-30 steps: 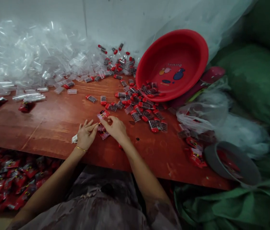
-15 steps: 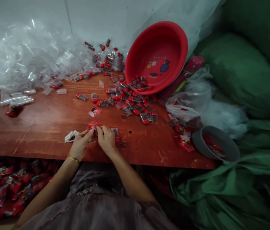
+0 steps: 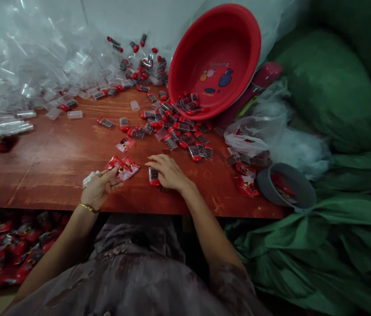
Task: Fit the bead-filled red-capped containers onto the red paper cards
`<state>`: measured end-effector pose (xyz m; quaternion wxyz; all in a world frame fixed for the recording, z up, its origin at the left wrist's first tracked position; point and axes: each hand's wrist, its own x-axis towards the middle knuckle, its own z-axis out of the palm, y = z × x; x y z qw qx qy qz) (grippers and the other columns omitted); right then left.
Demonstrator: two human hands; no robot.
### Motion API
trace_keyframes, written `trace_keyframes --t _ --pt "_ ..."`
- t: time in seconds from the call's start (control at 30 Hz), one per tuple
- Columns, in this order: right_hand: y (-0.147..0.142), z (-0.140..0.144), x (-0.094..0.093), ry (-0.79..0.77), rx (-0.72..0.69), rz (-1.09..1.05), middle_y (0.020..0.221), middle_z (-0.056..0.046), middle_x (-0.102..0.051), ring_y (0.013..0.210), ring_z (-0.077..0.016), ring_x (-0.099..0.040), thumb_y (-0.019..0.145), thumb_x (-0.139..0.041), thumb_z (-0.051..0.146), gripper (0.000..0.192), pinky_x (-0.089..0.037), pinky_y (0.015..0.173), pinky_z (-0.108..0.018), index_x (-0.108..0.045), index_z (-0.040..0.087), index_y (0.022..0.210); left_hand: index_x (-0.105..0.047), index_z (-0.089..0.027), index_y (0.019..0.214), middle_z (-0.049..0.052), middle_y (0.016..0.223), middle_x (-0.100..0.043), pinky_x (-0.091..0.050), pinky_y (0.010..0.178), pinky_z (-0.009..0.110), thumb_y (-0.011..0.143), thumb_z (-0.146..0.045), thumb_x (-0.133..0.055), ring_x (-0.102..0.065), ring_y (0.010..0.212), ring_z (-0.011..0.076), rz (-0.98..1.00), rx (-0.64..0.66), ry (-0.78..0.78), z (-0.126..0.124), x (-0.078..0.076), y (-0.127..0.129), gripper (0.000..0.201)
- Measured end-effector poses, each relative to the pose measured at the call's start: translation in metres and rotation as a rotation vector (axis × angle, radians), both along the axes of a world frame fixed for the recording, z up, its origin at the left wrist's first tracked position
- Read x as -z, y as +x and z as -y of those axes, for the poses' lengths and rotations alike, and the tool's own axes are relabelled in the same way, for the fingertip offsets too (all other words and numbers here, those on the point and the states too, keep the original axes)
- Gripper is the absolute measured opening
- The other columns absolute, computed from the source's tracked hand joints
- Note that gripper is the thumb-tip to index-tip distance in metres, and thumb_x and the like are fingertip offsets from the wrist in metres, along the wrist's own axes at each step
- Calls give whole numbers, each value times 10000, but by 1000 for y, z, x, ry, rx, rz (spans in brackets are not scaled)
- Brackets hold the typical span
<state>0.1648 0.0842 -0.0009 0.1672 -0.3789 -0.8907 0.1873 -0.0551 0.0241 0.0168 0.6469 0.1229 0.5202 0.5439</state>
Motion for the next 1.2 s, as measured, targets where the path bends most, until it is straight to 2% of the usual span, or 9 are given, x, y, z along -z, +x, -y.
trace_keyframes --t 0.13,0.23,0.37,0.47,0.53,0.63,0.73,0.9,1.2 --pt "7 -8 -1 -46 -179 197 1351 -75 -488 1212 -242 -406 656 -459 54 604 -324 998 -435 -558 206 1233 -605 -134 696 7 590 -653 -507 507 231 581 -240 -798 -588 487 109 54 94 -65 5 1 8 249" --pt "7 -3 1 -11 -197 195 1232 -102 -556 1088 -257 -470 707 -541 131 488 -340 948 -433 -579 193 1190 -572 -142 683 -4 575 -640 -507 516 225 612 -236 -781 -601 507 114 47 91 -69 9 4 5 240" --pt "10 12 14 60 -102 155 1154 -128 -582 1047 -266 -494 816 -571 292 349 -361 924 -433 -583 172 1144 -546 -149 684 5 597 -649 -509 535 232 637 -256 -769 -628 551 133 47 83 -43 13 3 1 252" --pt "11 31 28 84 16 51 1120 -151 -614 985 -260 -546 874 -495 306 315 -404 889 -428 -571 151 1138 -542 -150 679 19 609 -656 -514 559 246 642 -288 -769 -653 601 157 66 119 -39 14 1 3 268" --pt "10 48 33 47 113 -97 995 -127 -663 868 -231 -597 904 -428 284 289 -449 816 -390 -566 157 1124 -553 -145 682 31 626 -666 -515 563 249 640 -307 -771 -660 621 165 76 137 -36 15 0 6 274" --pt "7 75 27 -108 240 -369 731 -33 -663 648 -162 -611 930 -354 259 269 -479 651 -289 -554 182 1093 -585 -137 705 35 638 -674 -513 551 242 609 -327 -791 -651 597 153 75 138 -10 17 1 9 297" --pt "2 94 12 -201 289 -513 628 17 -617 542 -123 -582 928 -364 269 234 -455 549 -228 -567 199 1022 -615 -130 715 27 628 -671 -512 542 233 555 -356 -818 -631 559 132 42 136 31 19 3 13 343" --pt "-9 99 -3 -175 301 -436 701 -13 -632 598 -127 -596 894 -423 286 211 -446 559 -225 -600 189 958 -665 -120 741 23 657 -681 -485 526 208 507 -388 -832 -604 525 102 -61 174 73 22 -1 20 393" --pt "-19 98 13 -358 349 -526 572 32 -561 511 -106 -543 900 -403 327 243 -414 513 -206 -601 188 914 -698 -115 729 14 617 -659 -422 515 197 516 -421 -817 -541 515 81 -121 178 132 22 0 18 391"
